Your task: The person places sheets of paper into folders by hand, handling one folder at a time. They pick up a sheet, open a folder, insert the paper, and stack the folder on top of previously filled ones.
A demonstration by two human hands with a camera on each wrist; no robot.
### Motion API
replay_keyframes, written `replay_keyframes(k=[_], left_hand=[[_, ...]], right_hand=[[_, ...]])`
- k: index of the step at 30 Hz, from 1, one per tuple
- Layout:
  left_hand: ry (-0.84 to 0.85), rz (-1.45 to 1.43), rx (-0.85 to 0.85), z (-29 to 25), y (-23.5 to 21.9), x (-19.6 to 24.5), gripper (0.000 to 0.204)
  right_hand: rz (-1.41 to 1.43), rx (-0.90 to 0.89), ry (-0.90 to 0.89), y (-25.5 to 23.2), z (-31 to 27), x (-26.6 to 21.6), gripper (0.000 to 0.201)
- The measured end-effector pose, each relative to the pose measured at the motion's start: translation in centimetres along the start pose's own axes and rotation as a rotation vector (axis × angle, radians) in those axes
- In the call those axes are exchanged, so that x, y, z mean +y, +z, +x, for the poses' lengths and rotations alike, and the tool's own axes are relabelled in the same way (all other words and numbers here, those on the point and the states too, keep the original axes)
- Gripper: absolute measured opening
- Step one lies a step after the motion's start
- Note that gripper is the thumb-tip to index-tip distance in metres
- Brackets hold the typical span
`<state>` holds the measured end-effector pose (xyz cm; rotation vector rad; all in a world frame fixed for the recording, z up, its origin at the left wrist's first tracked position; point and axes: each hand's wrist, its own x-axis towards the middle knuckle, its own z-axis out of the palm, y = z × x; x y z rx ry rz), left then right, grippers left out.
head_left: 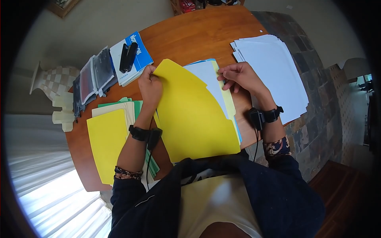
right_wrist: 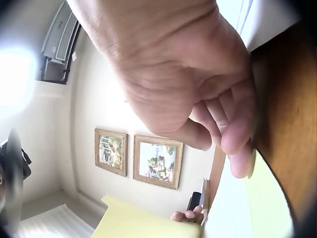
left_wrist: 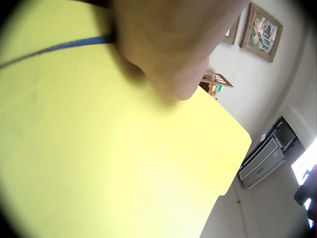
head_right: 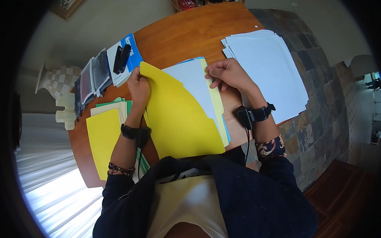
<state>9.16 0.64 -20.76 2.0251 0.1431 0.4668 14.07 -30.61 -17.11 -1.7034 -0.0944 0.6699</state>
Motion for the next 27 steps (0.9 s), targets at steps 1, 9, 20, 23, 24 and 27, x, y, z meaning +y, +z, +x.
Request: replay_keyframes(k=[1,9,20,23,24,27], left_hand=[[-0.021,-0.057,0.025,0.1,0.0,-0.6,0.019],[-0.079,-0.301,0.042,0.0,0.1,0.3,0.027],[-0.103,-0.353,0.029,0.1,0.1,0.3,0.027],[-0.103,-0.360,0.037,0.0,0.1,0.3,0.025],[-0.083,-0.337,0.034,0.1,0.1,0.1,0.024],[-0.022,-0.303,0.039,0.3,0.2,-1.4,0.022]], right_hand=[[0.000,0.000,-0.001,0.0,-0.1,-0.1,0.025],[0.051,-0.125,0.017,0.5,-0.1,0.0,0.034],[0.138,-0.249,0.017,1.8,-0.4,-0.2,0.044],[0.169,-0.331,0.017,2.5,-0.4,0.2,0.047],[0.180,-0.370,0.014,2.7,-0.4,0.4,0.048],[0.181,-0.483,0.023,3.1,-0.3,1.0,0.055]])
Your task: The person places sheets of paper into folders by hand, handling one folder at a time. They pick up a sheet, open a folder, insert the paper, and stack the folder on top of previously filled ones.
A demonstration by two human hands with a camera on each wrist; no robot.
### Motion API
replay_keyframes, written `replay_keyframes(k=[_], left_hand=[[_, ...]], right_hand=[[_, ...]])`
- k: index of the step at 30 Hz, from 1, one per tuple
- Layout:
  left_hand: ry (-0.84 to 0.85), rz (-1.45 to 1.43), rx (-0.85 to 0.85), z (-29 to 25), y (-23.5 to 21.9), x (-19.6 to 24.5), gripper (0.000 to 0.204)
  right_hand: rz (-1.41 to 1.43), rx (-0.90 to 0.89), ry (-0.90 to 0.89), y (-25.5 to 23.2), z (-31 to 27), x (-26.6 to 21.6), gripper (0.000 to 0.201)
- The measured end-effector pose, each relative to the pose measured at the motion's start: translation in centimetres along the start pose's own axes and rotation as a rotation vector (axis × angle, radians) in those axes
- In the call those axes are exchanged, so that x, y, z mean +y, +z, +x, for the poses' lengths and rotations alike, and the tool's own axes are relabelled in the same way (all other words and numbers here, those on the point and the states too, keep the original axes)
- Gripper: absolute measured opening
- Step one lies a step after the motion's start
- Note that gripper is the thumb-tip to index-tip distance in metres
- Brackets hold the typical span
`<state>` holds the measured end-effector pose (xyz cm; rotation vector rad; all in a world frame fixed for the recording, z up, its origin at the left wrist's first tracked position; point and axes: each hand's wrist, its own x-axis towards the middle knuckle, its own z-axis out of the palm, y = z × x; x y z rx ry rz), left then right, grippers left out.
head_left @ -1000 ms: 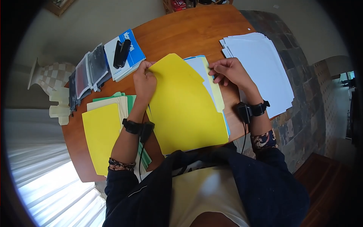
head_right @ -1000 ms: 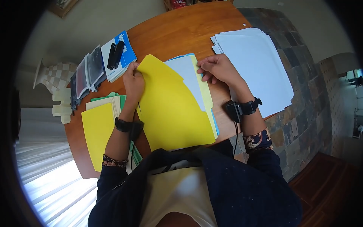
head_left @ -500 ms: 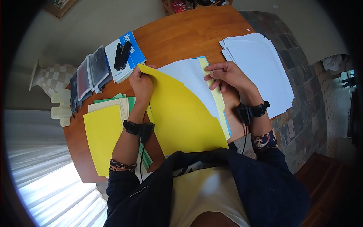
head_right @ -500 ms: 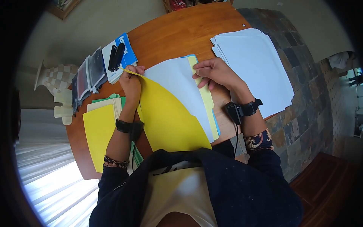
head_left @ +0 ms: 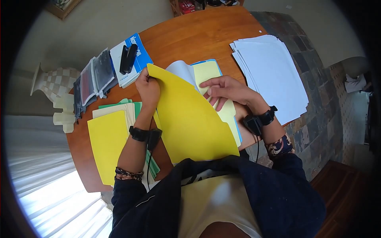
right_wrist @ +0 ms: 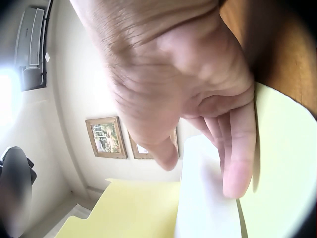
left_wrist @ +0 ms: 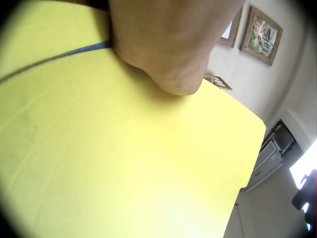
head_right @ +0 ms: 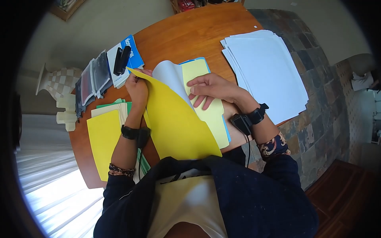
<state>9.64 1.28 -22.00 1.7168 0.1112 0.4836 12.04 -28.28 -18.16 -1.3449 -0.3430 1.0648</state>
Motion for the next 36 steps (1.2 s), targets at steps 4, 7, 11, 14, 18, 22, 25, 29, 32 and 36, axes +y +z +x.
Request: replay_keyframes(k=[4,7,11,14,18,22,25,29,32,36], left_hand=[[-0.021,0.033,0.004,-0.1,0.1,0.8,0.022],[0.000,0.040,0.020,-0.1,0.2,0.4,0.023],[-0.020,0.068,0.017,-0.2,0.2,1.1,0.025],[-0.039,0.082,0.018,-0.3,0.2,1.2,0.027],[-0.005,0.068,0.012,-0.4,0.3,1.5,0.028],[-0.027,0.029,0.012,-0.4,0.2,1.2,0.029],[-0.040,0.051,0.009,-0.5,0.2,1.7,0.029],[-0.038,0.078,0.009,-0.4,0.1,1.3,0.029],[-0.017,0.039,0.005,-0.3,0.1,0.8,0.028],[0.016,0.023,0.026,-0.2,0.1,0.4,0.028]], right_hand=[[-0.003,-0.085,0.039,0.4,-0.3,-0.2,0.062],[-0.028,-0.130,0.008,0.4,-0.1,0.4,0.061],[0.012,-0.220,0.002,0.6,0.1,0.7,0.049],[0.003,-0.260,-0.005,0.6,0.2,0.8,0.043],[0.015,-0.157,-0.104,1.7,-0.2,0.0,0.043],[0.157,-0.178,-0.157,1.9,0.3,0.7,0.047],[0.265,-0.172,-0.075,1.9,0.4,1.1,0.050],[0.381,-0.080,-0.016,1.7,0.4,1.1,0.043],[0.325,-0.037,-0.028,1.4,0.7,1.5,0.038],[0.202,0.068,-0.063,0.8,0.5,1.1,0.033]])
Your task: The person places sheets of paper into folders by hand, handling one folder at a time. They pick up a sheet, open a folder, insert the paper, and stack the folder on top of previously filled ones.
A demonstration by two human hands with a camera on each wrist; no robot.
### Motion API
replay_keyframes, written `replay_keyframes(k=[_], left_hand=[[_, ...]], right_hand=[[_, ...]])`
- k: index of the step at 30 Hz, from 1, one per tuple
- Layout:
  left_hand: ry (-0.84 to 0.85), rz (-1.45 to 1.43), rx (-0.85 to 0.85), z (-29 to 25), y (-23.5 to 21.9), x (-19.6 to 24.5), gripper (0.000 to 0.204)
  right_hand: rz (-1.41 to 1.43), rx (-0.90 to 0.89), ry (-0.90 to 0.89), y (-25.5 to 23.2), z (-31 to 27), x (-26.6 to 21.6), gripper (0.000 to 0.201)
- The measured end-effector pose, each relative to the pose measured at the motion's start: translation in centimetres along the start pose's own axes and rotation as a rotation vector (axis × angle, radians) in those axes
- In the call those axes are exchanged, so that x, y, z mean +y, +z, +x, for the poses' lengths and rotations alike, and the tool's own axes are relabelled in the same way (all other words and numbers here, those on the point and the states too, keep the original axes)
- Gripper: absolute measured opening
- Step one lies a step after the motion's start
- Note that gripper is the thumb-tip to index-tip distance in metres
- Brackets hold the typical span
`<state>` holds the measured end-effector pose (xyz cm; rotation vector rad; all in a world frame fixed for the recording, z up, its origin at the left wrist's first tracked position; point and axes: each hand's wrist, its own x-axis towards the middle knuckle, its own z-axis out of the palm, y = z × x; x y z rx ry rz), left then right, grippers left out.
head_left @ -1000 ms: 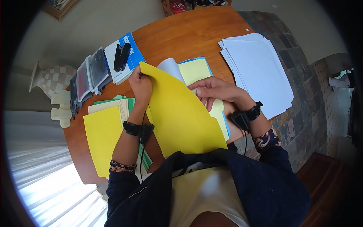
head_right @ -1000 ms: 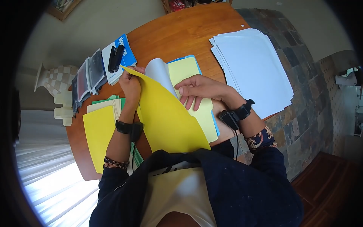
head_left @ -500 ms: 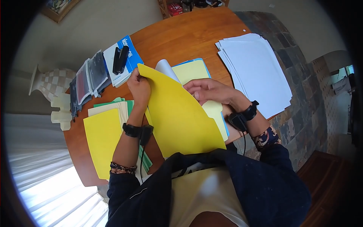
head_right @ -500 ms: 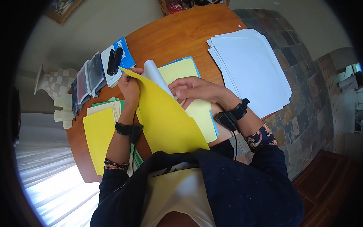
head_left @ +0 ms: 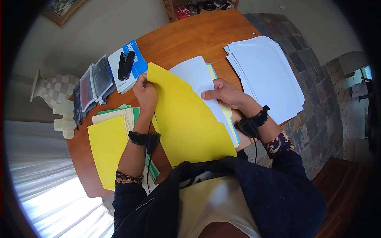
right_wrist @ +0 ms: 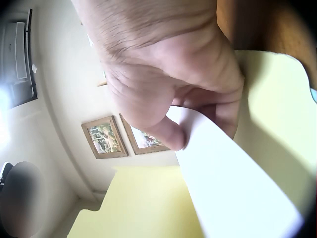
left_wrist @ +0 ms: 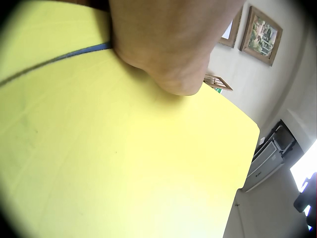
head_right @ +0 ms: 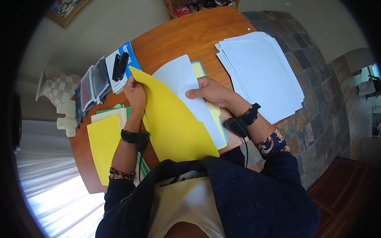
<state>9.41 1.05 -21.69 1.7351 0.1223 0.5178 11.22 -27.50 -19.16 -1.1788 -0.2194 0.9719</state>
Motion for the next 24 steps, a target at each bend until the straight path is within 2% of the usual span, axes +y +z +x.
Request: replay_keyframes(k=[4,7,8,10,12,16,18,24], left_hand=[[0.011,0.010,0.020,0.0,0.0,0.2,0.024],[0.066,-0.013,0.027,0.2,0.0,-0.6,0.025],[0.069,-0.017,0.024,0.2,-0.1,-0.7,0.025],[0.055,-0.041,0.006,0.2,-0.2,-0.6,0.026],[0.046,-0.040,-0.004,0.2,-0.3,-0.3,0.027],[0.027,-0.034,-0.017,0.3,-0.3,-0.7,0.027],[0.034,-0.030,-0.015,0.3,-0.1,-0.5,0.027],[0.055,-0.013,-0.036,0.2,-0.1,-0.2,0.025]], right_hand=[[0.061,0.089,-0.054,-0.6,-0.9,-1.5,0.031],[0.040,0.276,-0.172,-1.0,-2.3,-2.9,0.030],[0.038,0.280,-0.175,-1.3,-3.3,-3.3,0.030],[-0.211,0.347,-0.296,-2.0,-6.4,-5.2,0.030],[-0.288,0.399,-0.364,-3.3,-9.6,-6.7,0.030],[-0.423,0.593,-0.327,-9.2,-14.3,-10.1,0.032],[-0.454,0.625,-0.294,-11.3,-15.7,-11.5,0.030],[-0.647,0.847,-0.061,-18.8,-18.1,-11.4,0.030]])
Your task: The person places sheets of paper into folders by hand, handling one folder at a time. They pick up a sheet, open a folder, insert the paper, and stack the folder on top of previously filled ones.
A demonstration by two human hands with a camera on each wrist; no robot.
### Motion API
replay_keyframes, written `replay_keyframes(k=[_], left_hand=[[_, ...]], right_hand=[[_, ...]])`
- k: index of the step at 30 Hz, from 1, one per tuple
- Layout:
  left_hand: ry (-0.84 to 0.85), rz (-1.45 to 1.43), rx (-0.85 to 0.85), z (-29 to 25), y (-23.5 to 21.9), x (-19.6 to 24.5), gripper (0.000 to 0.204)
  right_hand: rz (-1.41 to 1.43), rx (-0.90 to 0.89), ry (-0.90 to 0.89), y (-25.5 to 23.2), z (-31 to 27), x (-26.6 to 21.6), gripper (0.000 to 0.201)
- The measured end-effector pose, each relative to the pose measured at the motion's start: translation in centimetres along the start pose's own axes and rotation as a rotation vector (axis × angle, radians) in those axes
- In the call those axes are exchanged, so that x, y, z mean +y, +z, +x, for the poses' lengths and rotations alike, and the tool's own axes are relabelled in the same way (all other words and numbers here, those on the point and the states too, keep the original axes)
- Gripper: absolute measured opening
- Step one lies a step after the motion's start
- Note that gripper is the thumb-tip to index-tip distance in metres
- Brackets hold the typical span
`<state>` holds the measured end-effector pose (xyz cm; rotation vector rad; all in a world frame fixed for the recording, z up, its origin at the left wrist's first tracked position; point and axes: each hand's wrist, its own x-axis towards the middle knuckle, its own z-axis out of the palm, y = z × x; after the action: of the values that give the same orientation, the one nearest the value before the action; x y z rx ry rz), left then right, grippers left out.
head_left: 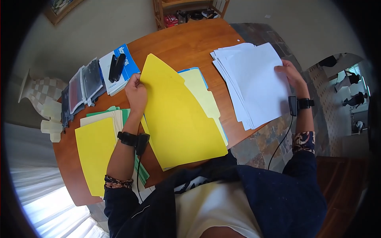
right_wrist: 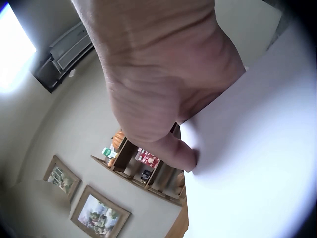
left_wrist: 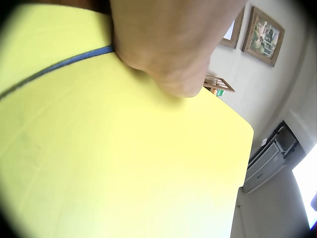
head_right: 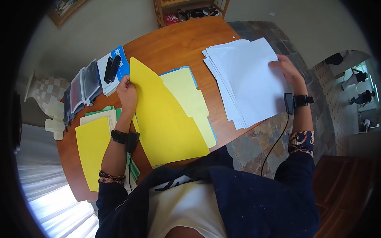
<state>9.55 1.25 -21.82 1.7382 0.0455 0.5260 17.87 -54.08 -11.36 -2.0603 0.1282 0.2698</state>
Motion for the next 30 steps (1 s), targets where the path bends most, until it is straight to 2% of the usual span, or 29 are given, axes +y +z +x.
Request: replay_keyframes(k=[6,10,15,17,19,20,22,23,24,28,30], left_hand=[[-0.005,-0.002,-0.013,-0.1,0.3,0.5,0.025],[0.020,0.023,-0.014,-0.1,0.2,0.5,0.024],[-0.005,0.013,-0.021,0.0,0.1,0.5,0.024],[-0.002,0.013,-0.016,0.0,0.3,0.4,0.023],[-0.009,0.007,-0.006,0.0,0.3,0.7,0.023],[-0.004,0.003,-0.016,0.0,0.4,0.7,0.023],[-0.043,-0.011,-0.008,-0.1,0.4,0.8,0.024],[-0.023,0.007,0.002,-0.1,0.5,1.0,0.024],[-0.013,0.006,-0.006,-0.1,0.5,1.0,0.024],[-0.028,-0.009,-0.017,-0.1,0.0,-0.3,0.025],[-0.017,-0.045,-0.025,-0.1,0.2,-0.1,0.026]], right_hand=[[-0.145,0.017,0.097,0.3,1.0,1.8,0.029],[-0.148,0.097,0.068,1.3,2.2,3.5,0.030],[-0.244,0.220,0.007,1.2,2.7,2.3,0.032],[-0.530,0.546,-0.315,2.1,2.9,1.8,0.029],[-0.211,0.310,-0.359,5.0,1.4,-0.9,0.024],[-0.029,0.139,-0.275,7.8,-0.9,-4.0,0.020],[0.174,-0.223,-0.197,12.3,-3.1,-6.3,0.016],[0.225,-0.348,-0.152,14.5,-3.6,-6.9,0.016],[0.237,-0.406,-0.128,16.9,-3.8,-7.4,0.017],[0.375,-0.423,-0.118,24.4,-1.1,-7.0,0.016],[0.470,-0.402,-0.225,26.4,0.5,-6.5,0.016]])
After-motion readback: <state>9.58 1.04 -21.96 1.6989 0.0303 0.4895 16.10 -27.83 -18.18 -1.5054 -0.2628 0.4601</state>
